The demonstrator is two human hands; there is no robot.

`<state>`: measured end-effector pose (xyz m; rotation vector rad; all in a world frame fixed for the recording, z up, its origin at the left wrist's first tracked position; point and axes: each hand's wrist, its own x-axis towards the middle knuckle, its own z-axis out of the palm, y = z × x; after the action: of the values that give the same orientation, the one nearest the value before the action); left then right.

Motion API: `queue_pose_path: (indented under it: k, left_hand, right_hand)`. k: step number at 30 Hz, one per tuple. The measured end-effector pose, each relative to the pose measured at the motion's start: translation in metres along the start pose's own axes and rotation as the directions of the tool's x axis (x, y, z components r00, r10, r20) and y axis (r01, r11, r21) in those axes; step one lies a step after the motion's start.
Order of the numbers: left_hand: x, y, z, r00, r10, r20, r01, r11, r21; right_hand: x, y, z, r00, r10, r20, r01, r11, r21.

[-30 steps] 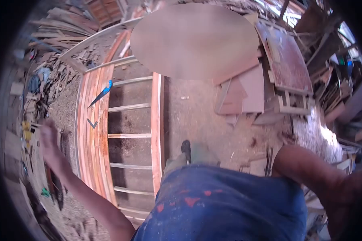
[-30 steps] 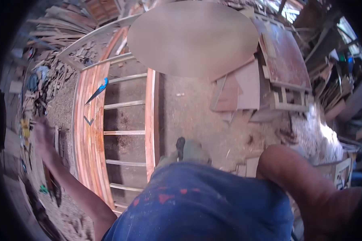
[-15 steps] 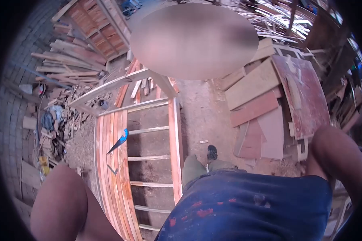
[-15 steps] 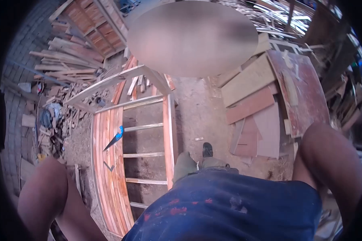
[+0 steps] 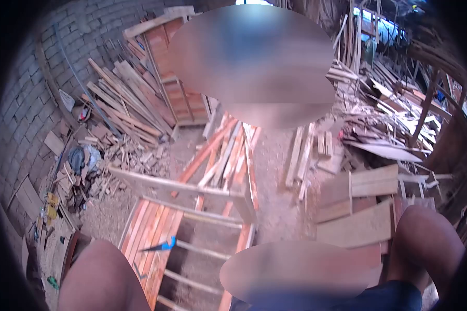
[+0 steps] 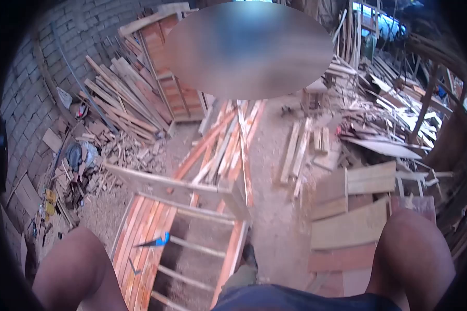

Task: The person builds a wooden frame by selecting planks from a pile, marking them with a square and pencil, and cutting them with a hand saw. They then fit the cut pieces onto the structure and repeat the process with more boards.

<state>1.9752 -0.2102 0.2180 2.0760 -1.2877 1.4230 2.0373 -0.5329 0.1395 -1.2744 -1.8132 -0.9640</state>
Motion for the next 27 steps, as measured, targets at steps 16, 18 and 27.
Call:
queue_pose_path:
  k: [16, 18, 27]
  left_hand:
    - [-0.037, -0.300, 0.091, 0.994, 0.033, -0.103, -0.011, 0.978, 0.209]
    - [-0.063, -0.343, 0.104, 0.990, -0.038, -0.135, 0.083, 0.932, 0.353]
    - [-0.524, -0.412, 0.143, -0.198, -0.892, -0.407, 0.427, -0.452, 0.783]
  right_hand:
    - [-0.039, 0.306, 0.026, 0.993, 0.026, -0.118, -0.051, 0.976, -0.214]
    - [-0.061, 0.364, 0.025, 0.969, 0.060, -0.239, -0.127, 0.953, -0.274]
    - [-0.439, 0.745, 0.193, -0.128, 0.984, -0.128, -0.989, -0.118, 0.085]
